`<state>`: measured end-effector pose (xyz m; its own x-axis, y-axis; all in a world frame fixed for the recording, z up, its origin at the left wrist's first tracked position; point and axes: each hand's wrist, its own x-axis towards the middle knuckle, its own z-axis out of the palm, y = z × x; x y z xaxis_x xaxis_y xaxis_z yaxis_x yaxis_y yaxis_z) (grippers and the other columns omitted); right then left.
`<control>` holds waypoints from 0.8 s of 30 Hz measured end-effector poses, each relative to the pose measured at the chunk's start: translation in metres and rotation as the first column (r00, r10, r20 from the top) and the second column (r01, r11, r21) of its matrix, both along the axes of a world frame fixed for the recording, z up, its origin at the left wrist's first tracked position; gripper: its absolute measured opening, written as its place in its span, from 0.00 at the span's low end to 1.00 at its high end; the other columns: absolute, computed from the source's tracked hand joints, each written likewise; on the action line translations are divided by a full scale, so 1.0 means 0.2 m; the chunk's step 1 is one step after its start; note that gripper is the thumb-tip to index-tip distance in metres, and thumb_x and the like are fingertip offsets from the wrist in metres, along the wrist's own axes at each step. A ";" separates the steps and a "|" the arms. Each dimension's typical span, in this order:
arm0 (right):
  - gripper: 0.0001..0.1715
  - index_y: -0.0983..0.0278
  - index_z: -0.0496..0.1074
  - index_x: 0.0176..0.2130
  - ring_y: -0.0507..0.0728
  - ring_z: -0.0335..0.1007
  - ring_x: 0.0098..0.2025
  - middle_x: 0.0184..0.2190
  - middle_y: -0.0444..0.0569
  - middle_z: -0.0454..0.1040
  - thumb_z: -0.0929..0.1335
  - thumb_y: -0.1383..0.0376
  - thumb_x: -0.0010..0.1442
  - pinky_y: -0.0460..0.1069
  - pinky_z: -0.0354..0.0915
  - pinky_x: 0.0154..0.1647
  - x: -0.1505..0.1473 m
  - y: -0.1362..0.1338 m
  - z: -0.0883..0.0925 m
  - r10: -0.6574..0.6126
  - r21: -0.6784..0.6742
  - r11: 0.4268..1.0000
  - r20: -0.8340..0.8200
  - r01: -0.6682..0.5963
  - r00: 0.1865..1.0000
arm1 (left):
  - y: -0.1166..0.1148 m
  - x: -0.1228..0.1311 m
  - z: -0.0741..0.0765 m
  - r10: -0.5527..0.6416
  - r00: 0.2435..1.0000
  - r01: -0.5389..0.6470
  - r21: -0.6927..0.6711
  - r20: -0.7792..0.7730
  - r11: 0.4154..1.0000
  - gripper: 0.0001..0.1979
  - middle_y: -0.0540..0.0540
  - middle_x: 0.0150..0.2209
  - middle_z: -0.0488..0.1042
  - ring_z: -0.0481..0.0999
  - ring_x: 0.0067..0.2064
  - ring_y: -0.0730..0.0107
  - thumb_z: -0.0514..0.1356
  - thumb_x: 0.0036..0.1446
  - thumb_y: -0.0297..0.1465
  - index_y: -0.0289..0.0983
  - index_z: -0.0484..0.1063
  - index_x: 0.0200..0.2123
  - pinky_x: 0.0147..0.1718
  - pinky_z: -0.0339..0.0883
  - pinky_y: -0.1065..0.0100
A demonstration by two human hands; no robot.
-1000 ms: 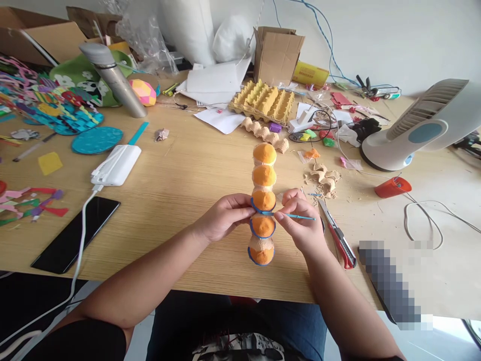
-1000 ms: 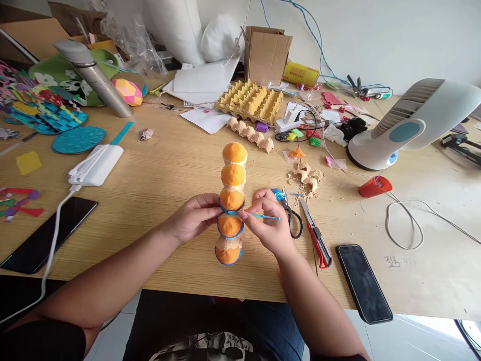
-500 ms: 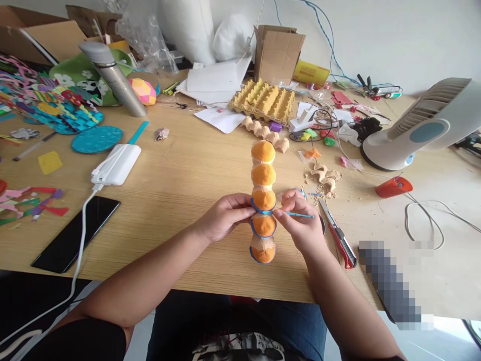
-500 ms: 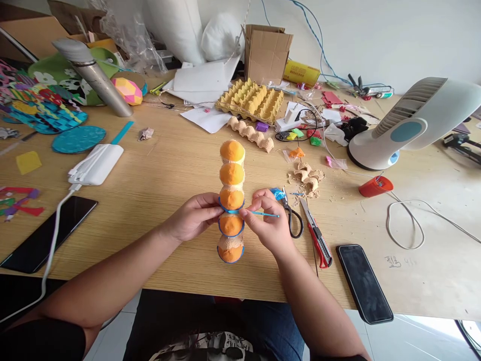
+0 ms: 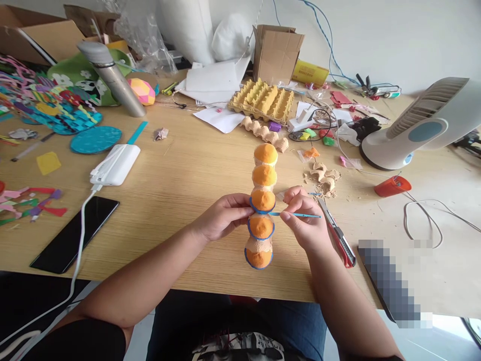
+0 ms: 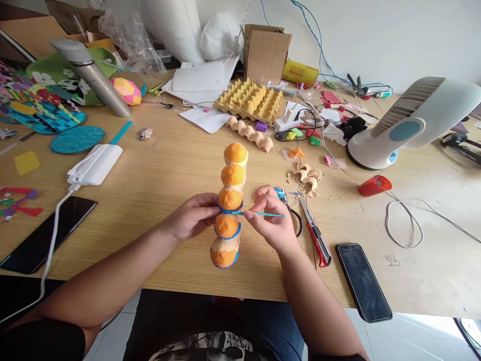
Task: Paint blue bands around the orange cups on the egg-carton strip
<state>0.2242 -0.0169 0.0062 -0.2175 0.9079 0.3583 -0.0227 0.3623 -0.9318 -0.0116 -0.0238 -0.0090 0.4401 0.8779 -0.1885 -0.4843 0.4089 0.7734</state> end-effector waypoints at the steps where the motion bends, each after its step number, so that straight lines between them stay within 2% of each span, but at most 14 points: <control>1: 0.21 0.59 0.74 0.28 0.60 0.67 0.45 0.40 0.48 0.68 0.80 0.50 0.61 0.58 0.65 0.53 0.00 0.00 0.00 0.005 0.006 1.000 0.015 -0.005 1.000 | 0.00 0.00 0.00 -0.003 1.000 0.003 -0.006 0.000 1.000 0.13 0.45 0.38 0.85 0.82 0.40 0.67 0.79 0.52 0.33 0.36 0.87 0.40 0.42 0.76 0.67; 7: 0.20 0.59 0.74 0.29 0.59 0.68 0.45 0.40 0.48 0.68 0.78 0.51 0.63 0.58 0.65 0.51 0.00 0.00 -0.01 0.014 0.030 0.999 0.064 -0.016 0.998 | -0.01 0.00 0.02 -0.032 0.999 0.032 -0.015 0.006 0.999 0.14 0.46 0.37 0.84 0.82 0.39 0.68 0.80 0.50 0.35 0.37 0.88 0.39 0.41 0.77 0.69; 14: 0.19 0.59 0.73 0.29 0.59 0.68 0.44 0.40 0.47 0.68 0.78 0.52 0.64 0.57 0.64 0.51 0.00 0.00 0.00 -0.006 0.032 0.999 0.079 0.003 0.997 | -0.01 -0.01 0.02 -0.088 0.996 0.087 -0.043 -0.009 0.995 0.16 0.44 0.39 0.85 0.84 0.41 0.64 0.80 0.50 0.37 0.37 0.88 0.40 0.43 0.78 0.66; 21: 0.21 0.58 0.73 0.29 0.59 0.67 0.44 0.39 0.47 0.67 0.79 0.51 0.63 0.56 0.65 0.49 0.02 0.01 -0.03 0.059 0.045 0.997 -0.042 -0.057 0.997 | -0.01 0.00 0.03 -0.060 0.998 0.060 -0.046 0.003 0.997 0.15 0.46 0.38 0.85 0.82 0.39 0.68 0.80 0.49 0.36 0.38 0.88 0.39 0.40 0.76 0.69; 24: 0.17 0.58 0.74 0.30 0.59 0.67 0.44 0.40 0.47 0.67 0.78 0.54 0.65 0.56 0.65 0.49 0.02 0.00 -0.02 0.065 0.086 0.994 -0.010 -0.064 0.998 | 0.00 0.00 0.03 -0.055 0.998 0.055 -0.049 -0.003 0.997 0.15 0.46 0.37 0.85 0.82 0.39 0.69 0.81 0.49 0.36 0.37 0.88 0.39 0.39 0.75 0.70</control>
